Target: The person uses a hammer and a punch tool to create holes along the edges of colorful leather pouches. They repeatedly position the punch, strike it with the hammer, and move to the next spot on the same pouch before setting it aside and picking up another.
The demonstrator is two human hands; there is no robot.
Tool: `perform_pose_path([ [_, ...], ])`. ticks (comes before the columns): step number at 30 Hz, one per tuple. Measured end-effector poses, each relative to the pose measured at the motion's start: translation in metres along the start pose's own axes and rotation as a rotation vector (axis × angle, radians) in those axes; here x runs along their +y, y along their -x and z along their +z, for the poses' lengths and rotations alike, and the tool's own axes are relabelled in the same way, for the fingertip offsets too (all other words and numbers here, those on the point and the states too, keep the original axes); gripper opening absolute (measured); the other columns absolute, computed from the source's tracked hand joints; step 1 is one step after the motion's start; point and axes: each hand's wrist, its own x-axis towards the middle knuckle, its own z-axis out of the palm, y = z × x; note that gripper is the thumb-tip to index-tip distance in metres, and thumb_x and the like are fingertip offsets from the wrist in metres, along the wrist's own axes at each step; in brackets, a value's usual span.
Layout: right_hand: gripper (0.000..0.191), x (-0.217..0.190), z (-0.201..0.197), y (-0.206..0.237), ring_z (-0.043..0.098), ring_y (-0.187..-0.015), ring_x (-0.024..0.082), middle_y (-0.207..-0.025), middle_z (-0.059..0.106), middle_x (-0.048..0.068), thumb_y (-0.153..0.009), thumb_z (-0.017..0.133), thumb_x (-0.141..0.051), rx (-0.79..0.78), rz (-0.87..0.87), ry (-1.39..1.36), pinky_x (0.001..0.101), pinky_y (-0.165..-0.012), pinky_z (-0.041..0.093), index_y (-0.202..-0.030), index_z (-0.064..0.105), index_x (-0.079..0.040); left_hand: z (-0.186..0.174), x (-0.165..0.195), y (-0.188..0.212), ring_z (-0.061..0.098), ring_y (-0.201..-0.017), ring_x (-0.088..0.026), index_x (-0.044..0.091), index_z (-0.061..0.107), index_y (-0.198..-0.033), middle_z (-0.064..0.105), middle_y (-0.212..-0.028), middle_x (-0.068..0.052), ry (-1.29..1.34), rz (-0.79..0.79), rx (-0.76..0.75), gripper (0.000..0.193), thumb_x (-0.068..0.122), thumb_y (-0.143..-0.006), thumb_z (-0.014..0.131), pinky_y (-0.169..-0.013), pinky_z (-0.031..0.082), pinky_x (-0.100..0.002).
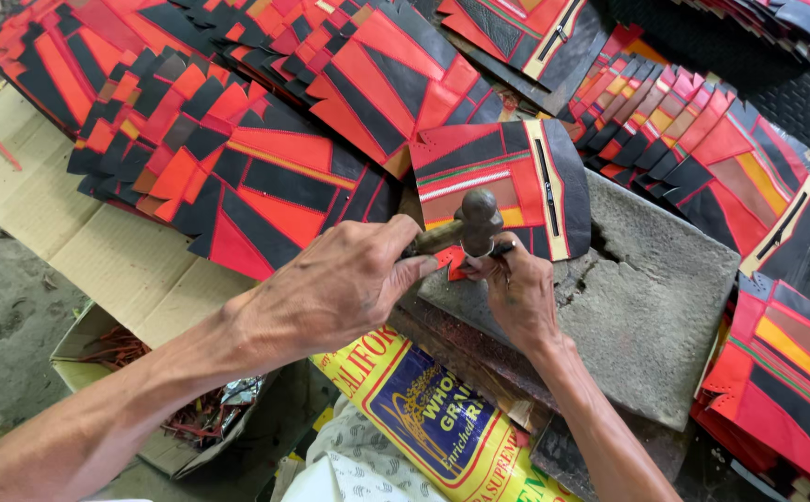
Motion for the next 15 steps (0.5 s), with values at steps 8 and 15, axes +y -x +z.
perform_pose_path([
  [8, 0.005, 0.003, 0.001, 0.001, 0.079, -0.085, 0.016, -0.086, 0.077, 0.011, -0.098, 0.059, 0.005, 0.005, -0.017, 0.025, 0.0295, -0.072, 0.062, -0.101, 0.057, 0.001, -0.001, -0.002, 0.000, 0.066, -0.068, -0.046, -0.002, 0.051, -0.091, 0.060, -0.064, -0.025, -0.014, -0.017, -0.014, 0.030, 0.023, -0.100, 0.065, -0.050, 0.046, -0.051],
  [15, 0.006, -0.014, -0.002, -0.003, 0.079, -0.083, 0.021, -0.084, 0.076, 0.014, -0.098, 0.065, 0.000, -0.026, -0.053, 0.095, 0.0326, -0.071, 0.060, -0.104, 0.064, -0.001, -0.005, 0.008, -0.002, 0.068, -0.071, -0.045, -0.003, 0.055, -0.097, 0.063, -0.069, -0.025, -0.013, -0.005, -0.030, 0.027, 0.021, -0.099, 0.066, -0.054, 0.048, -0.050],
])
